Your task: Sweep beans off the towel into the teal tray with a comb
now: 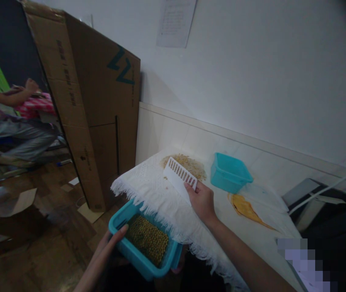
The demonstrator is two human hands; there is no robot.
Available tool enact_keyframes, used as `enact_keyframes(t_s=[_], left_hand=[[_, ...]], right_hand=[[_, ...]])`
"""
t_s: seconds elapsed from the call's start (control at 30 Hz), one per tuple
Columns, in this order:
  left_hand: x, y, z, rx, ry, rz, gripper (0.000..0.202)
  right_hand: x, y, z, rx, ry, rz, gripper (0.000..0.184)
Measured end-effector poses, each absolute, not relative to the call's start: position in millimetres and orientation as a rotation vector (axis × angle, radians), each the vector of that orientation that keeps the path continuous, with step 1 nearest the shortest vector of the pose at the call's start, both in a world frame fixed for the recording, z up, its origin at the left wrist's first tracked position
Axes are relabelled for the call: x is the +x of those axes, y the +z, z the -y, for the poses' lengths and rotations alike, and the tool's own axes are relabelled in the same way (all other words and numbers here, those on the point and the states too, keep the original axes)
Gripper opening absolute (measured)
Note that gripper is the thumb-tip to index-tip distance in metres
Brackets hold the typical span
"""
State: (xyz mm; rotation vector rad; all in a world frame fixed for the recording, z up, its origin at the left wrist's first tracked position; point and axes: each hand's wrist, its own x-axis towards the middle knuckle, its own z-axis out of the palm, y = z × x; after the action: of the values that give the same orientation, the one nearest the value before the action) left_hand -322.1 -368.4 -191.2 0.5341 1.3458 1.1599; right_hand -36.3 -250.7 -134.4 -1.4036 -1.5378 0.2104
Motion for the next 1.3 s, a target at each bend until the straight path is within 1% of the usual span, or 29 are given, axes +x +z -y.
enact_keyframes(t_s=[0.07,0.2,0.3,0.63,0.83,1.0,1.1,1.2,1.3], left_hand=[[-322,-191,368,0.520,1.166,-1.348,0.086],[-325,-193,368,0.536,1.164,-1.341,0.071],[-328,-196,367,0.539,1.166,-1.345,0.067],[-324,-191,366,0.507,1.200,-1.361,0.070],[-324,-196,365,0.533,1.166,-1.387,0.071],[-324,-195,364,0.507,1.162,-1.393,0.065],[-322,-192,365,0.505,1.153,-1.390,0.067],[-322,-192,366,0.511,1.137,-1.386,0.071],[-321,-196,367,0.530,1.147,-1.393,0.070]], right_hand=[[-35,-136,249,-1.381,0.240,1.528,0.036],[-36,-137,247,-1.373,0.244,1.526,0.037],[-39,-137,246,-1.356,0.273,1.537,0.037],[-49,-135,239,-1.265,0.381,1.554,0.036],[-50,-135,244,-1.182,0.493,1.561,0.037],[-44,-129,265,-1.114,0.603,1.640,0.028],[-42,-126,288,-1.086,0.641,1.687,0.023],[-44,-125,314,-1.111,0.679,1.715,0.022],[-38,-123,328,-1.152,0.644,1.722,0.024]])
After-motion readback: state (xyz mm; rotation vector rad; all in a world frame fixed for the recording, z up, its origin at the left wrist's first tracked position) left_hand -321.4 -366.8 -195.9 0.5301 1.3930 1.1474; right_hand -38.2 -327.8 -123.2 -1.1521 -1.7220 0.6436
